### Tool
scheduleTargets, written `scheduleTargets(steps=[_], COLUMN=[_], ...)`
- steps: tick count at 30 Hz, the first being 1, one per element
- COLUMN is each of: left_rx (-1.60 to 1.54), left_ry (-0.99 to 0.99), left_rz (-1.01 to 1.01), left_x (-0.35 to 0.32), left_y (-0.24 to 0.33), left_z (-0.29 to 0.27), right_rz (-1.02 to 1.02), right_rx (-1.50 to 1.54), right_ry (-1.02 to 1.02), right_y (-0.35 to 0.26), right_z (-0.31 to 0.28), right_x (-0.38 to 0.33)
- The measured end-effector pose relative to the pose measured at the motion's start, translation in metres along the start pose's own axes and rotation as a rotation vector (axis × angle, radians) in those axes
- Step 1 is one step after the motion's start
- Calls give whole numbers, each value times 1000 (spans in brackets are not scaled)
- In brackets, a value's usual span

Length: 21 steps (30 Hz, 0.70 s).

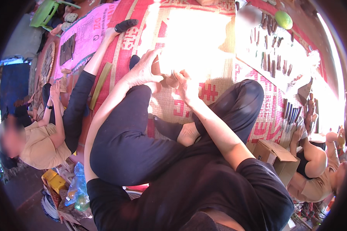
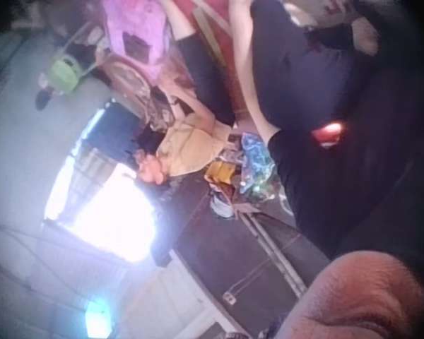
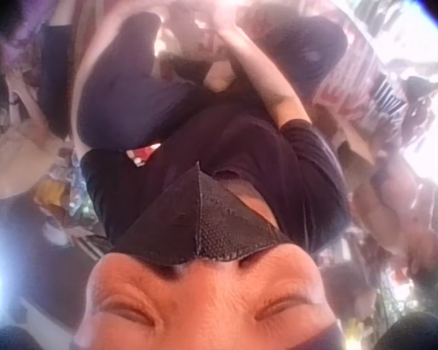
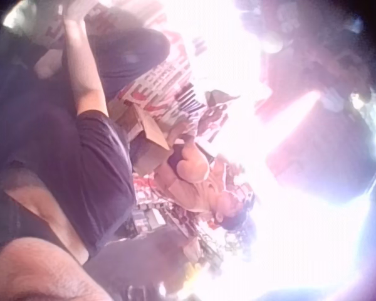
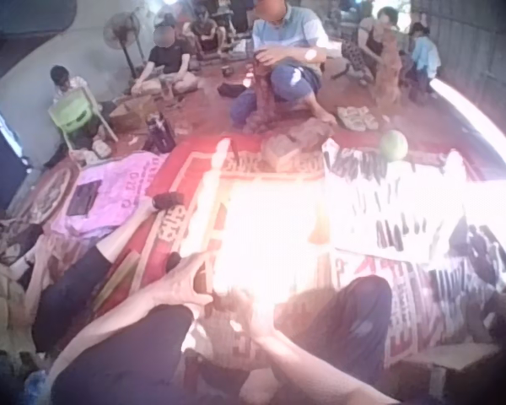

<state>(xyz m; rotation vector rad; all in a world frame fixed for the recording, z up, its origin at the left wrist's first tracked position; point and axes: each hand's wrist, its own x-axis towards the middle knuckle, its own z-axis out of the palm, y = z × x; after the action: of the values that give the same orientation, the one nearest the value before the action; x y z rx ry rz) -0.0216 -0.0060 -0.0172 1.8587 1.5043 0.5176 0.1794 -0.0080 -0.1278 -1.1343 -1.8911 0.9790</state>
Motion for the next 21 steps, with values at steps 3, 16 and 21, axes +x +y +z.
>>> scheduleTargets(steps=[3,16,21], left_rx=[35,1,-41], left_ry=[52,54,28], left_rz=[30,42,31], left_x=[0,-1,-5], left_y=[0,6,5], left_z=[1,5,-3], right_rz=[177,161,-21], right_rx=[99,323,-178], right_ry=[-54,44,-128], right_y=[2,27,30], right_z=[-1,11,2], right_x=[18,15,52])
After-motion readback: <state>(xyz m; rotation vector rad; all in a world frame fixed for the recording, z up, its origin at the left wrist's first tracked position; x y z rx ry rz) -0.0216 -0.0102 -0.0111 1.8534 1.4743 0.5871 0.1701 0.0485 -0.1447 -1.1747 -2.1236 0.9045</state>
